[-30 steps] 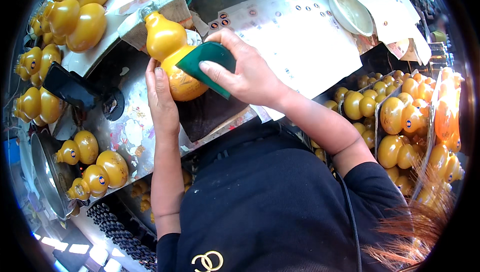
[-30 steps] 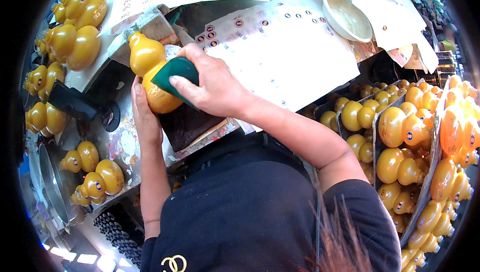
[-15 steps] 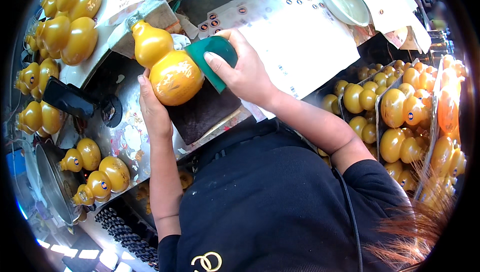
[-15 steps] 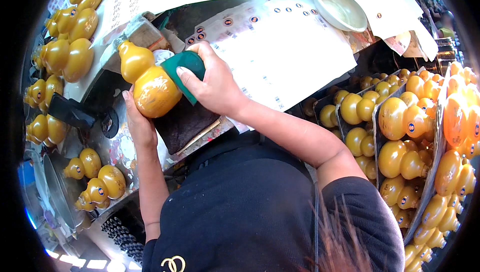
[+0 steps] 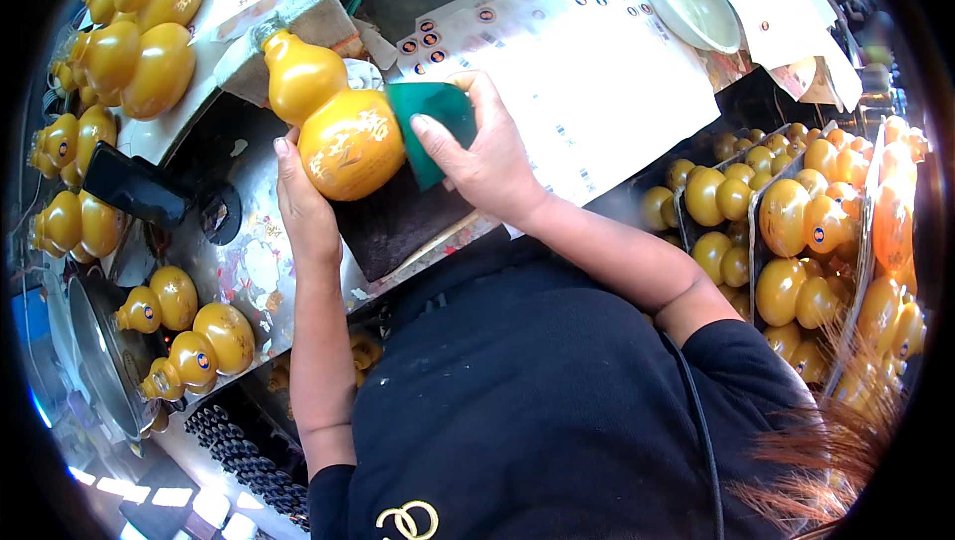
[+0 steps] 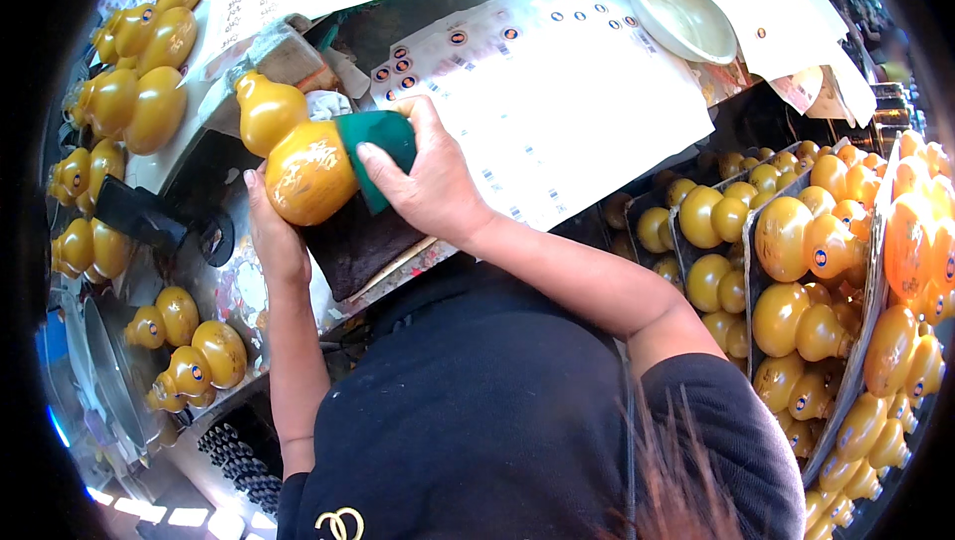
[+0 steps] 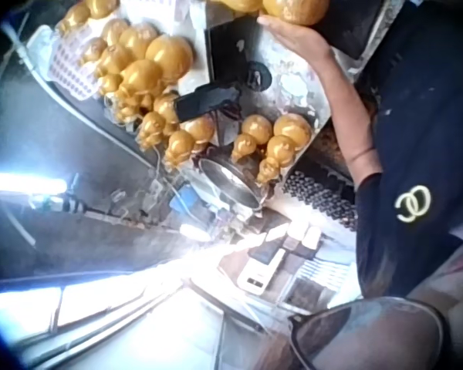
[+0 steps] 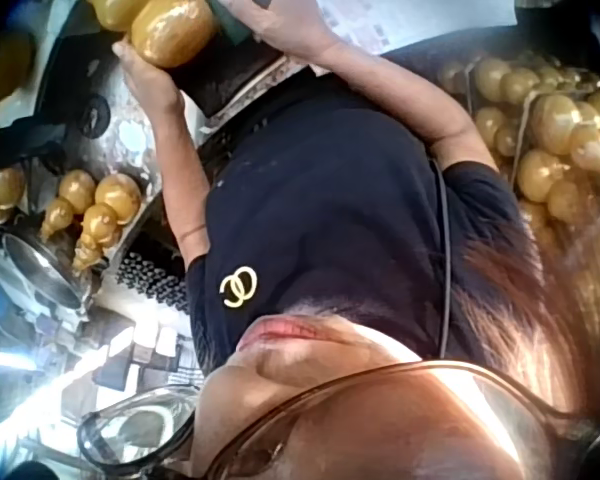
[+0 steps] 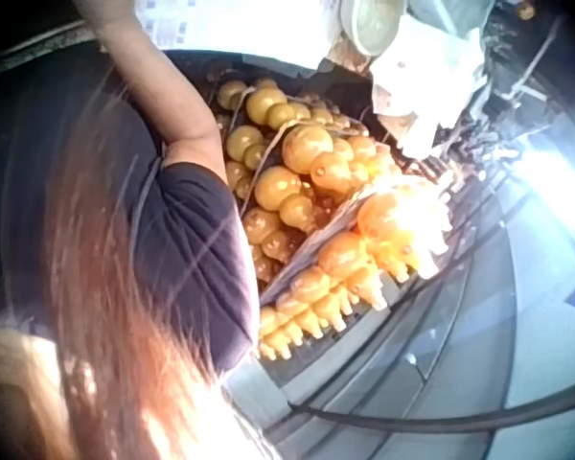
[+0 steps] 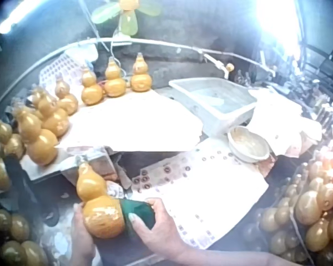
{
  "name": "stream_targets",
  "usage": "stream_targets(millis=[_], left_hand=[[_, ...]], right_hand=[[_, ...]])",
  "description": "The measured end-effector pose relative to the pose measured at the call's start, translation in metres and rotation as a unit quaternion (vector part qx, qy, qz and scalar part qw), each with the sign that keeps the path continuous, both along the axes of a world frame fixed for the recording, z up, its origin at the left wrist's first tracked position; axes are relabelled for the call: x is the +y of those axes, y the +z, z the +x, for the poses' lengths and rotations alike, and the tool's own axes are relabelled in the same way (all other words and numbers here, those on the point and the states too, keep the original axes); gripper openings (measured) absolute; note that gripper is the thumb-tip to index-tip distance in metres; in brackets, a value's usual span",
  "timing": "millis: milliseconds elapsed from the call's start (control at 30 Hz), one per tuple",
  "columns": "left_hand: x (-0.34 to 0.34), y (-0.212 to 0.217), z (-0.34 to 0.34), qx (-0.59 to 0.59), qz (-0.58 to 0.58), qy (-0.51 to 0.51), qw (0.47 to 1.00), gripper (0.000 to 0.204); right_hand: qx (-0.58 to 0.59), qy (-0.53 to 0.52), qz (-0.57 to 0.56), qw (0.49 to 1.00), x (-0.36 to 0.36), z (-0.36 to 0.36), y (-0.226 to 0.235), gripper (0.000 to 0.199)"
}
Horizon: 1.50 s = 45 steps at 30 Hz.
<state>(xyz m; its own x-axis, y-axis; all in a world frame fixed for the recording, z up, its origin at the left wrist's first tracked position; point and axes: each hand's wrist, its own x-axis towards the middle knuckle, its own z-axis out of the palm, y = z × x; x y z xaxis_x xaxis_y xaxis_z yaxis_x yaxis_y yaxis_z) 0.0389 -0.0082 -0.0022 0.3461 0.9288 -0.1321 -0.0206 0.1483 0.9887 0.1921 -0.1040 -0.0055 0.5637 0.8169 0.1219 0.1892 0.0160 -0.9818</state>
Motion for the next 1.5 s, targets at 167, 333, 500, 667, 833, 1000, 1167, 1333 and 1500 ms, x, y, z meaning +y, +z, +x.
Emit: stream_targets(millis=[167,333,500,667,833,1000,1167,1333,1500], left_hand=[[0.002,0.0,-0.002,-0.033,-0.042,-0.008,0.999,0.054],[0.003,0.0,-0.006,-0.036,-0.048,-0.023,0.998,0.054],[0.006,0.006,-0.011,-0.024,-0.06,-0.062,0.996,0.055],[0.011,0.004,-0.017,-0.02,-0.051,-0.084,0.995,0.053],[0.013,0.006,-0.016,-0.019,-0.076,-0.074,0.994,0.052],[0.015,0.01,-0.016,-0.044,-0.06,-0.091,0.993,0.043],[0.014,0.013,-0.015,-0.028,-0.076,-0.096,0.992,0.041],[0.021,-0.001,-0.018,-0.082,-0.091,-0.087,0.989,0.047],[0.022,-0.007,-0.021,-0.078,-0.113,-0.069,0.988,0.054]], right_hand=[[-0.128,0.152,0.094,0.976,0.007,0.025,0.036,0.03],[-0.32,0.299,0.043,0.898,0.053,0.038,0.055,0.032],[-0.341,0.3,0.046,0.89,0.075,0.043,0.061,0.041],[-0.279,0.367,0.053,0.886,0.071,0.035,0.09,0.04],[-0.405,0.291,0.035,0.866,0.082,0.026,0.078,0.033],[-0.489,0.213,0.278,0.799,0.05,0.004,0.076,0.018],[-0.545,0.296,0.205,0.757,0.007,-0.008,0.047,0.026],[-0.299,0.355,0.112,0.879,0.027,-0.009,0.069,0.018],[-0.375,0.319,0.033,0.87,0.086,0.009,0.079,0.032]])
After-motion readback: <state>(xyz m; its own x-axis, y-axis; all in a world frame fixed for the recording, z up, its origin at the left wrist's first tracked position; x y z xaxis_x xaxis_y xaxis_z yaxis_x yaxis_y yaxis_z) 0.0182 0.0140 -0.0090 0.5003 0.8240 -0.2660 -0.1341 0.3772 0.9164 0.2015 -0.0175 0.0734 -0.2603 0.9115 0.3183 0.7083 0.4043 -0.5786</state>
